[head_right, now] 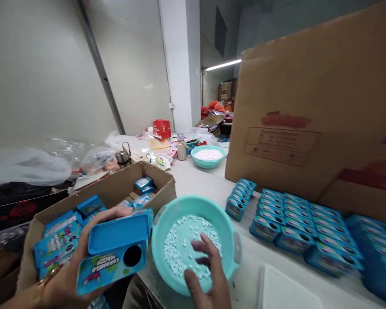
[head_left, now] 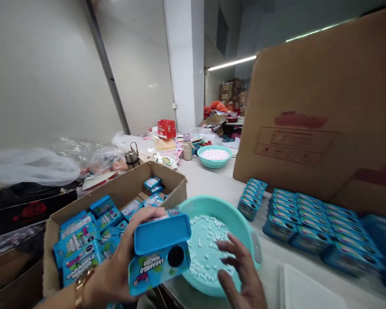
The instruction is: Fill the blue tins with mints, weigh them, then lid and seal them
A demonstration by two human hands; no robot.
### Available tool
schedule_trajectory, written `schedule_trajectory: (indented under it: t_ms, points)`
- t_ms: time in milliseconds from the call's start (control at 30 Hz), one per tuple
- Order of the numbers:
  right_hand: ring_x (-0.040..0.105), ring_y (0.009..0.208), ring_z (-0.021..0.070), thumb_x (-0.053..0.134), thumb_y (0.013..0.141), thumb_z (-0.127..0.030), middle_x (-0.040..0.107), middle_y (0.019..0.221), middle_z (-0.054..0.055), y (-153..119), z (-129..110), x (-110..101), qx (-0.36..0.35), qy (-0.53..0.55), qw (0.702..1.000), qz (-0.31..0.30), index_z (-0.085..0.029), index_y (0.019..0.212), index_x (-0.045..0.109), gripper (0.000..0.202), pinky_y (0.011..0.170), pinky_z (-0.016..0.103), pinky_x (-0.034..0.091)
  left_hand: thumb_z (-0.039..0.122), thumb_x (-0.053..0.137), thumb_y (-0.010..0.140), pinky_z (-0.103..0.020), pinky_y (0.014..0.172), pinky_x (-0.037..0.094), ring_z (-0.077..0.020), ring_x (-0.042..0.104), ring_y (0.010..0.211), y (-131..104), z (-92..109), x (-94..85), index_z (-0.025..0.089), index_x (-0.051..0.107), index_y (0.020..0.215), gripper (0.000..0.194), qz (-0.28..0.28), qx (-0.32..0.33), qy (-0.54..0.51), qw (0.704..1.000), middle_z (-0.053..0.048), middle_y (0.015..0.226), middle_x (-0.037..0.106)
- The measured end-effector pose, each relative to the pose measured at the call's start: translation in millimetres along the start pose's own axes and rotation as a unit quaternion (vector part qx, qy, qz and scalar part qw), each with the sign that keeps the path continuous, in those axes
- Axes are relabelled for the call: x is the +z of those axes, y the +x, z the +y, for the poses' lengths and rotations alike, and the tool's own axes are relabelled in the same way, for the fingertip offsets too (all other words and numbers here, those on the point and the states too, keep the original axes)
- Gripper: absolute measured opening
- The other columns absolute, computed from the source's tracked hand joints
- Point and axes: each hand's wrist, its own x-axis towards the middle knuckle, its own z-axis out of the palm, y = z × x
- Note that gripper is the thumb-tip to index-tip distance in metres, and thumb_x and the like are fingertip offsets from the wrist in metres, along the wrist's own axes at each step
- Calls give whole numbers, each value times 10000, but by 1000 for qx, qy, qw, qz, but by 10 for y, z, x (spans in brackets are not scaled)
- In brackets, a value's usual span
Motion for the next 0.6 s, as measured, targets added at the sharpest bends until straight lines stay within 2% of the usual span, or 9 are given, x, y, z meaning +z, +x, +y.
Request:
schedule_trajectory:
  t_ms: [67,100,200,333,367,433,500,533,600]
  points:
    - [572,1199,342,658,793,-590,574,1355,136,-12,-54,18,-38,45,997,-51,-258,1472,374,808,917,460,526,208,876,541,-520,989,529,-415,560,1229,-164,158,399,328,409,1449,1028,22,-92,-157,983,-124,1373,565]
    - [532,1248,347,683,770,-599,523,1412,136,-33,-95,-3,-43,51,995,-75,-253,1495,334,875,970,467,496,204,877,552,-498,957,549,-410,587,1193,-220,194,615,305,405,1457,1026,32,-148,-237,960,-132,1355,583]
    - [441,1339,322,749,736,-549,439,1489,89,-135,-221,-145,-10,39,991,-128,-279,1495,338,904,1108,436,378,300,851,638,-448,934,551,-375,620,1152,-340,201,1241,274,358,1489,983,60,-293,-435,849,-125,1321,621]
    - [453,1331,298,712,803,-456,504,1444,55,-307,-231,-389,77,17,990,-113,-289,1416,475,679,1127,401,349,658,650,757,-447,986,511,-336,601,1191,-450,126,1805,298,358,1484,862,99,-364,-621,687,-103,1329,626]
    - [483,1304,298,702,809,-457,540,1413,59,-344,-199,-440,111,27,990,-87,-280,1387,511,634,1107,402,373,712,614,747,-448,985,512,-332,606,1182,-464,114,1883,294,376,1476,873,109,-369,-647,659,-104,1317,634]
    - [554,1225,310,691,803,-497,619,1319,83,-393,-117,-525,178,94,979,-29,-244,1325,568,593,1049,426,434,657,659,751,-417,961,530,-304,634,1138,-465,106,1955,287,424,1448,823,133,-385,-653,638,-93,1284,654]
    - [618,1127,326,668,792,-559,680,1207,114,-410,-35,-603,216,198,956,22,-208,1286,591,611,968,466,493,447,713,806,-345,869,572,-244,685,1017,-435,107,1920,268,480,1404,666,161,-426,-628,631,-75,1205,686]
    - [644,1075,329,662,785,-577,699,1157,124,-411,-1,-644,218,241,945,49,-200,1274,595,621,919,477,518,334,695,838,-298,784,589,-206,704,915,-414,105,1868,242,505,1378,580,161,-459,-626,610,-71,1133,703]
    - [667,1015,318,689,765,-556,710,1118,123,-410,52,-731,200,270,935,107,-215,1267,588,616,844,462,548,179,587,894,-216,618,574,-140,689,722,-380,94,1728,163,519,1341,452,116,-520,-674,512,-76,982,701]
